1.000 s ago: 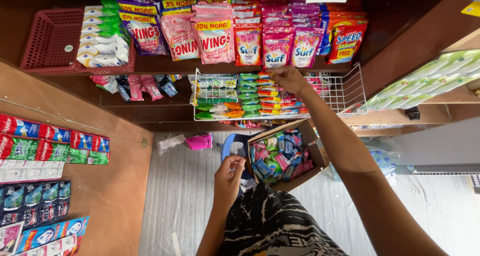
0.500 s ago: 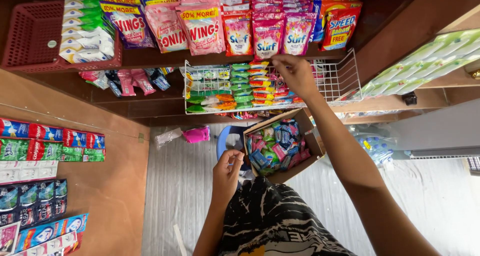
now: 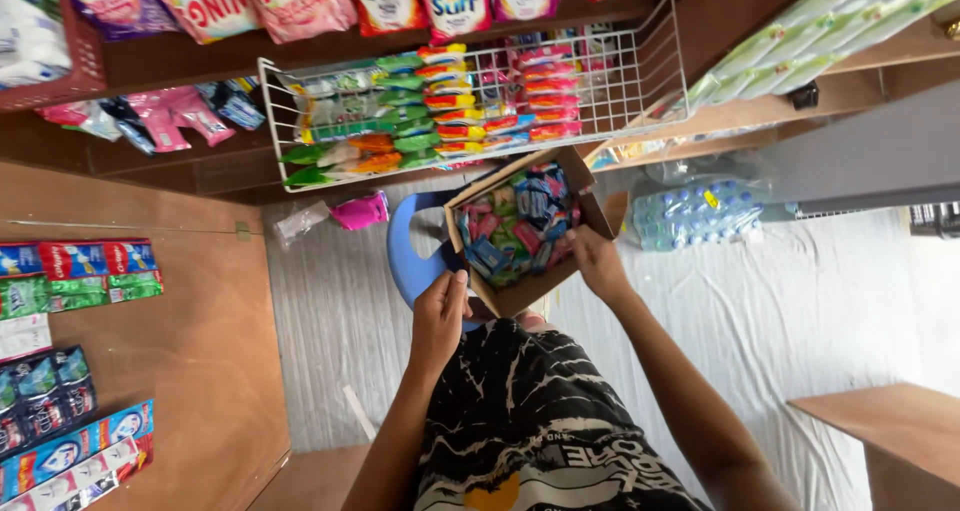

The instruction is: The person sorts and organizes various product sachets and toothpaste boxes from a bin onto retail shelves.

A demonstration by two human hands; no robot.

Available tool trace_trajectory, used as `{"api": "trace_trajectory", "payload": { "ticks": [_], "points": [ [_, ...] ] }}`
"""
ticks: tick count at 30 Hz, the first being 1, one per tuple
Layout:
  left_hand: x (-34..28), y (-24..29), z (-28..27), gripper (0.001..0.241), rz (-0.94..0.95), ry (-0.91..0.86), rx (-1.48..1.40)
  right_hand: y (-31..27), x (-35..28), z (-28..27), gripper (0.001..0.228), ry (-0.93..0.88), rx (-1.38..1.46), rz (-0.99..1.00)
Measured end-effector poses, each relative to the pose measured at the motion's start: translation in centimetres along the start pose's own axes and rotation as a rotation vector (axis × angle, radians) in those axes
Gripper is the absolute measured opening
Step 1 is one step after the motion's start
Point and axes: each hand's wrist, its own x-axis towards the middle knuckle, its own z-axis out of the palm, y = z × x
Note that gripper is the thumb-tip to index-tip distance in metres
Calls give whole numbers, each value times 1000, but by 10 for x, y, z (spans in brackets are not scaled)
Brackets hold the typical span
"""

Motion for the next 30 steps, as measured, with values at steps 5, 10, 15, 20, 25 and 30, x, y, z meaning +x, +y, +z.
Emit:
{"api": "trace_trajectory", "payload": {
  "ticks": [5,10,15,20,25,30],
  "points": [
    [12,29,35,27,-30,25,137,88,-23,22,19,-48,-161,-84],
    [27,-8,65,18,-110,-11,260,151,-27,33,21,-97,-492,-9],
    [37,-40,88,31,181,-21,427,184,-28,35,46,-160,-781,-117],
    [47,-110,108,32,116,3,415,161,-21,22,49,-298,-757,-134],
    [56,-164,118,29,67,-55,434,148,-11,20,65,-304,-779,-182],
    [83,-247,139,23,0,-58,305,191,7,18,68,-595,-911,-77]
  ]
}}
